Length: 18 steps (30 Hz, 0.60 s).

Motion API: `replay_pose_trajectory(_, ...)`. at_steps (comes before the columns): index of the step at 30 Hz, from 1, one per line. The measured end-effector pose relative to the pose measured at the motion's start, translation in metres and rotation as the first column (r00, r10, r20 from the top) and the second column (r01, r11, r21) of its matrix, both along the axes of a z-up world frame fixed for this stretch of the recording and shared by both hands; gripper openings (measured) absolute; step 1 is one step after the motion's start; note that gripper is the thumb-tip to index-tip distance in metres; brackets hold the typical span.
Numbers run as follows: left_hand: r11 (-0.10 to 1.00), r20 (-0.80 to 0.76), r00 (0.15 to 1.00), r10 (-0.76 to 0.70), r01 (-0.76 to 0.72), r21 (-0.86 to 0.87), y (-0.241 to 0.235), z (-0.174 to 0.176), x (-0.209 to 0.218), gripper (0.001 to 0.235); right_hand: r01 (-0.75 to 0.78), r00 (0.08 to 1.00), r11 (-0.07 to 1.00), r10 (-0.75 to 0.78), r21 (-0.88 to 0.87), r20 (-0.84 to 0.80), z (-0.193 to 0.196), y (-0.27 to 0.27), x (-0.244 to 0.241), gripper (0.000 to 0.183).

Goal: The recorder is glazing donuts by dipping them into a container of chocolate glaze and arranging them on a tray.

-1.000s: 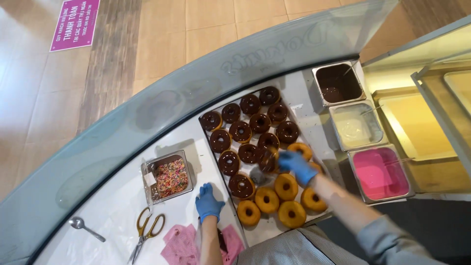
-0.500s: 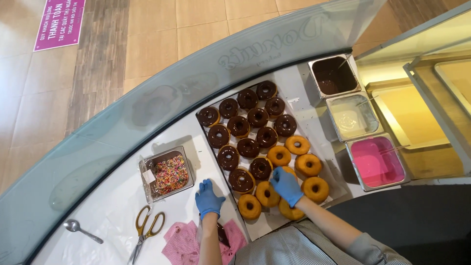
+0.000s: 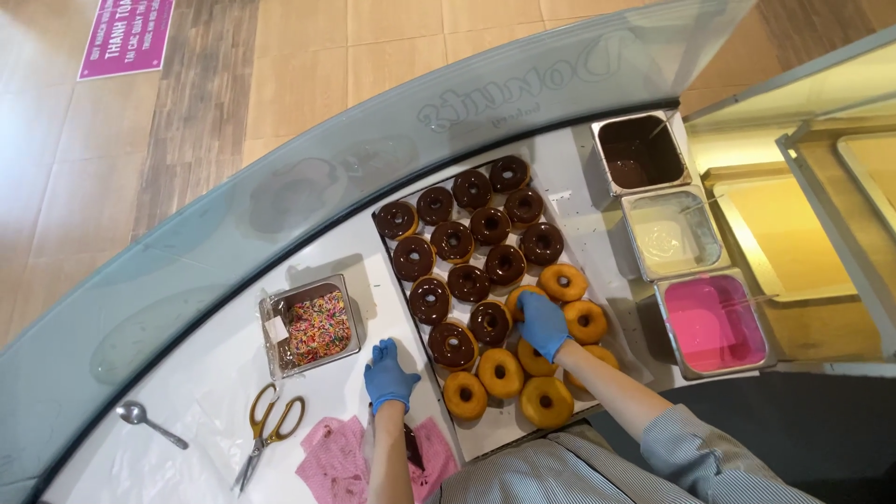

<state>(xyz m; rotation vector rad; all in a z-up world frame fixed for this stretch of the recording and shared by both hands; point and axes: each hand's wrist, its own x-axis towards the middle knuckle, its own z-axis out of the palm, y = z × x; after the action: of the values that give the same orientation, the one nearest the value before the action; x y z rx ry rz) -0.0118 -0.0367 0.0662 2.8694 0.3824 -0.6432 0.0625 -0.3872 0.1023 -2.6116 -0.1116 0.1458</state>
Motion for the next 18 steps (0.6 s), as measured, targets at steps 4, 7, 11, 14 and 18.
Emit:
replay_pose_trajectory(4,1.0,-0.014,1.0,-0.008,0.009,0.014,0.002,-0.001,-0.002,0.113,-0.018,1.0,0.999,0.018,0.05,-0.01,0.035,-0.018,0.021,0.034)
replay_pose_trajectory(7,1.0,0.015,0.999,-0.03,0.03,-0.003,0.003,-0.005,-0.005,0.112,0.264,0.921,0.854,-0.084,0.448,-0.382,0.085,-0.068,0.065,0.04)
replay_pose_trajectory(11,1.0,0.036,0.999,-0.01,0.011,-0.023,0.003,-0.005,-0.004,0.111,0.197,0.98,0.58,-0.108,0.791,-0.165,0.136,-0.172,0.157,0.044)
replay_pose_trajectory(14,1.0,0.03,1.0,-0.004,0.004,-0.003,0.002,-0.011,-0.004,0.112,0.129,0.971,0.8,-0.222,0.586,0.09,0.142,-0.227,0.229,0.051)
replay_pose_trajectory(18,0.999,-0.019,1.0,0.007,-0.007,0.035,-0.003,-0.003,-0.001,0.115,0.094,0.982,0.995,-0.087,-0.034,0.165,0.093,-0.259,0.291,0.051)
